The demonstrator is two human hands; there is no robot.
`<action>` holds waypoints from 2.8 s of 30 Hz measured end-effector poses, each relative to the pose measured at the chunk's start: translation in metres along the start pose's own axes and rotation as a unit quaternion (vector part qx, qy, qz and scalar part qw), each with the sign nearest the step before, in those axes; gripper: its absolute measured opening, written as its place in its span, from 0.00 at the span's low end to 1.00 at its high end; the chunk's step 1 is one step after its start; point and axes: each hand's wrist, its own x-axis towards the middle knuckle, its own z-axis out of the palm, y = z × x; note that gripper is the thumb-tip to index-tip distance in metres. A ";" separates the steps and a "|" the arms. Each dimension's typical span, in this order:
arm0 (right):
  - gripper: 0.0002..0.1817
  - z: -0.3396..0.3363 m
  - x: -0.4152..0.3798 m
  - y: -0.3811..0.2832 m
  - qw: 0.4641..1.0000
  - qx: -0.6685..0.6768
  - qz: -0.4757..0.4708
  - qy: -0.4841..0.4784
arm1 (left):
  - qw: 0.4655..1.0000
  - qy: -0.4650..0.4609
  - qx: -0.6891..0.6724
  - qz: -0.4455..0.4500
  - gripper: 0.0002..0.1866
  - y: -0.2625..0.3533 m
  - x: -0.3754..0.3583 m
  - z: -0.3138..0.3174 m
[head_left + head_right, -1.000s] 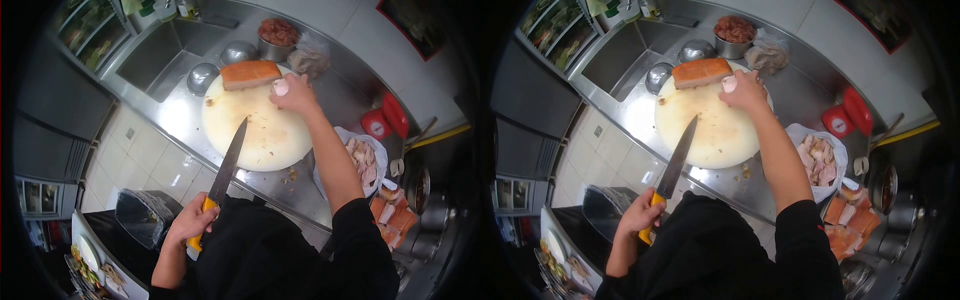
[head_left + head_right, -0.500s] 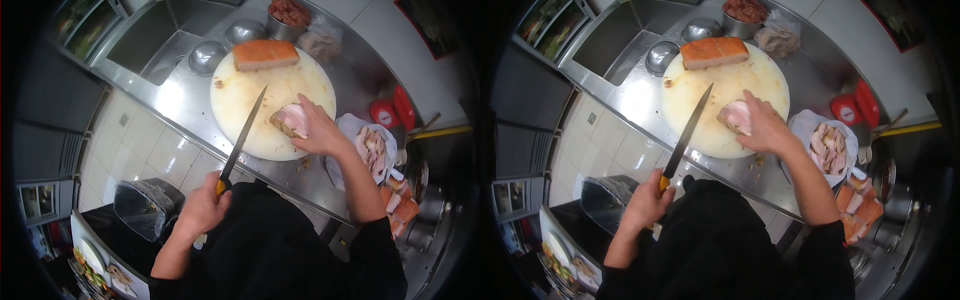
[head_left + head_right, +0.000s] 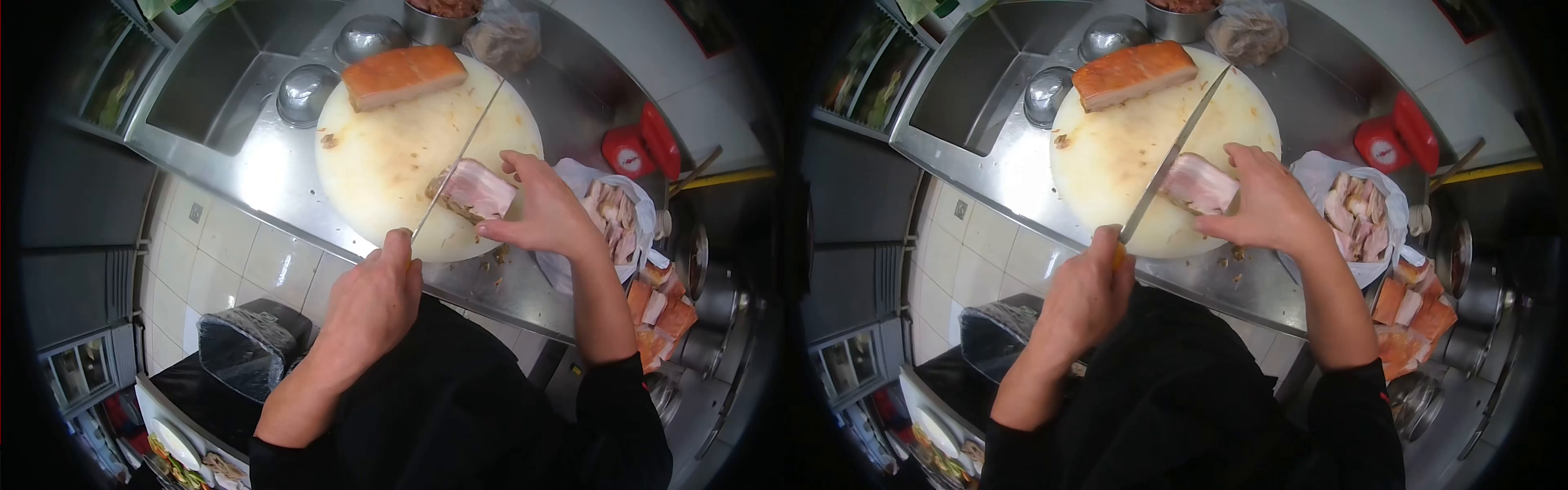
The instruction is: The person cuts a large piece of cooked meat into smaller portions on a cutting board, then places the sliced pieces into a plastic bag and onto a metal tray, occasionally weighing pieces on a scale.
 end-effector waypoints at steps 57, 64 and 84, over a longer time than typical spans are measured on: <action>0.55 0.034 0.032 -0.036 0.995 -0.102 -0.010 0.021 | 0.966 -0.148 0.203 -0.059 0.15 -0.056 0.030 -0.035; 0.55 0.006 0.013 -0.037 0.994 -0.052 0.089 -0.033 | 0.974 -0.103 0.176 -0.098 0.16 -0.071 0.012 -0.040; 0.18 0.049 0.032 -0.007 0.983 0.075 -0.099 0.136 | 0.997 -0.034 0.029 -0.057 0.12 0.013 -0.016 -0.004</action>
